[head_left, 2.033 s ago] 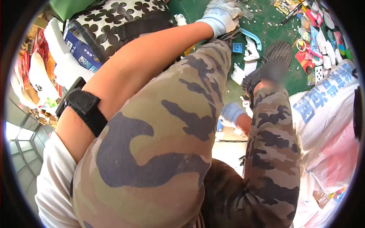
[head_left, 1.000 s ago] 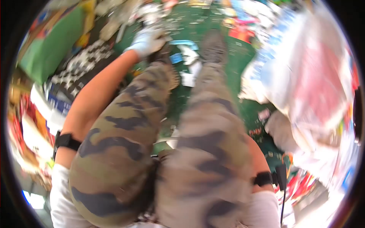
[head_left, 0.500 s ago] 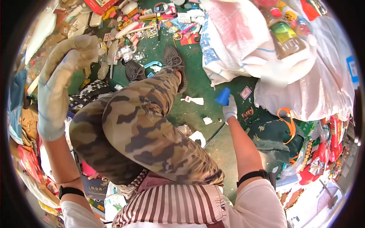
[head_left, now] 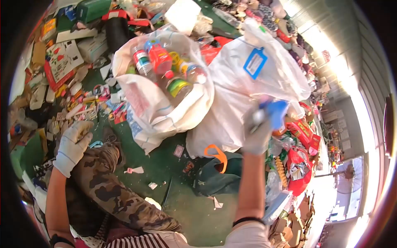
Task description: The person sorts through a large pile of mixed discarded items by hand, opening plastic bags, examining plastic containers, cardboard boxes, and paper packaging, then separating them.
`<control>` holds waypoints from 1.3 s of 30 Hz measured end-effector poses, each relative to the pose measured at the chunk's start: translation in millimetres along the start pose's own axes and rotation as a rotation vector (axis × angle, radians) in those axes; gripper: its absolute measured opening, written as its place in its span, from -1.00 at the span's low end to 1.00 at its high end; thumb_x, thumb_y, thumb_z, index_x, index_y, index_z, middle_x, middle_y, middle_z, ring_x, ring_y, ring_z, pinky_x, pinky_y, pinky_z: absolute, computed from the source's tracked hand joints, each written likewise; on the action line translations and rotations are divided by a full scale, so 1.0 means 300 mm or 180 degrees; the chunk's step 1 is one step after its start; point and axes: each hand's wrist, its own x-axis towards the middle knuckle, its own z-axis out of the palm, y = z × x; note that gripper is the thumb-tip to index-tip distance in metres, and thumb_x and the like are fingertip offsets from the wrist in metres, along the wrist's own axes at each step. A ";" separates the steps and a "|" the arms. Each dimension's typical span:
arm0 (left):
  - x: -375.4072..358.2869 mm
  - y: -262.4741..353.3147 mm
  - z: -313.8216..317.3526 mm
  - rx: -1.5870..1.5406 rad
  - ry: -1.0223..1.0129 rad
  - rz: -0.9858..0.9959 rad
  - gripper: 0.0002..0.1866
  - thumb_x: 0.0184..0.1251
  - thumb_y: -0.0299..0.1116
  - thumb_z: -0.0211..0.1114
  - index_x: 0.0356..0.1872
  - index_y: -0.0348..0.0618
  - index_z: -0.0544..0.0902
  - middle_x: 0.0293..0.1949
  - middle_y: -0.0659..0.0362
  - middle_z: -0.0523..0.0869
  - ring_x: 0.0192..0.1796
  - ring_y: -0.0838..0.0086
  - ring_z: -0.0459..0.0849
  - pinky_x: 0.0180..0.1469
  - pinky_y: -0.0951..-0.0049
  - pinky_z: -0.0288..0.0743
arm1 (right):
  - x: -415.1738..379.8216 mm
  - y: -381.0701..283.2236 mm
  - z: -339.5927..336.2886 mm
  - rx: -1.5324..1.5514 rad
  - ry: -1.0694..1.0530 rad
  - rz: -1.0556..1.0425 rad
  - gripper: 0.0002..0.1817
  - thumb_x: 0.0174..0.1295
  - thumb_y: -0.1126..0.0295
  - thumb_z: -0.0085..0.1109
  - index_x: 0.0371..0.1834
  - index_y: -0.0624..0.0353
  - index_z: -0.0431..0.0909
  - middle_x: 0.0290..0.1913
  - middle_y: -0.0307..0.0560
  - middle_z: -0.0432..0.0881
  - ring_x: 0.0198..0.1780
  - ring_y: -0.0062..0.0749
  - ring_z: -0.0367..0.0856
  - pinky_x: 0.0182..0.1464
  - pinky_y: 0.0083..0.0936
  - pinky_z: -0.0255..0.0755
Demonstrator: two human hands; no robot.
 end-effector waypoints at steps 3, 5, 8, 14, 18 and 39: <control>-0.002 0.014 0.005 0.0272 0.0063 0.0436 -0.71 0.08 -0.53 0.24 -0.11 -0.20 0.54 -0.21 0.06 0.62 -0.23 0.30 0.62 -0.16 0.41 0.49 | 0.359 -0.306 0.041 -0.1052 0.0189 -0.1326 -0.69 0.15 -0.03 0.05 -0.29 -0.07 0.41 -0.61 -0.41 0.30 -0.68 -0.72 0.25 -0.65 -0.77 0.18; -0.014 0.008 0.001 0.0557 -0.0044 0.0365 -0.71 0.10 -0.48 0.24 -0.10 -0.13 0.56 -0.20 0.07 0.64 -0.18 0.23 0.62 -0.11 0.38 0.48 | 0.781 -0.467 -0.205 -0.1140 -0.0658 -0.0811 -0.81 0.06 0.24 0.17 -0.30 -0.04 0.42 -0.56 -0.31 0.36 -0.64 -0.61 0.36 -0.62 -0.65 0.33; -0.033 -0.009 -0.001 0.1032 0.0234 0.0391 -0.72 0.17 -0.31 0.23 -0.09 -0.12 0.58 -0.07 0.03 0.61 0.05 0.14 0.53 0.07 0.26 0.39 | 0.712 -0.607 0.046 -0.2210 0.0935 0.0642 -0.60 0.09 -0.02 0.05 -0.05 -0.12 0.48 -0.08 -0.10 0.52 0.01 -0.35 0.40 -0.04 -0.30 0.31; -0.028 -0.017 -0.024 0.0587 -0.0055 0.0239 -0.75 0.18 -0.33 0.22 -0.10 -0.09 0.57 -0.22 0.08 0.62 -0.03 0.18 0.55 0.00 0.30 0.41 | 0.586 -0.248 0.067 -0.4963 0.0092 -0.3949 -0.71 0.13 0.19 0.02 -0.12 0.03 0.47 -0.28 -0.19 0.55 -0.31 -0.37 0.50 -0.22 -0.42 0.42; -0.012 -0.031 -0.112 0.0448 -0.0187 0.0520 -0.72 0.25 -0.46 0.15 -0.01 -0.20 0.55 -0.09 0.18 0.63 -0.14 0.55 0.58 -0.11 0.55 0.44 | -0.223 0.427 0.252 -0.6425 -0.3255 -0.0687 -0.69 0.13 0.50 0.01 -0.03 0.21 0.49 -0.15 0.00 0.57 -0.13 -0.28 0.54 -0.05 -0.47 0.43; 0.276 -1.464 0.158 0.0646 0.0727 -0.2956 -0.54 0.03 -0.16 0.24 0.01 -0.06 0.50 -0.17 -0.08 0.63 -0.10 0.04 0.60 -0.02 0.23 0.44 | -0.606 2.051 0.626 -0.5101 -0.4163 0.0927 -0.56 0.15 0.37 0.09 0.13 0.09 0.35 -0.04 -0.01 0.41 -0.15 -0.28 0.46 -0.23 -0.44 0.41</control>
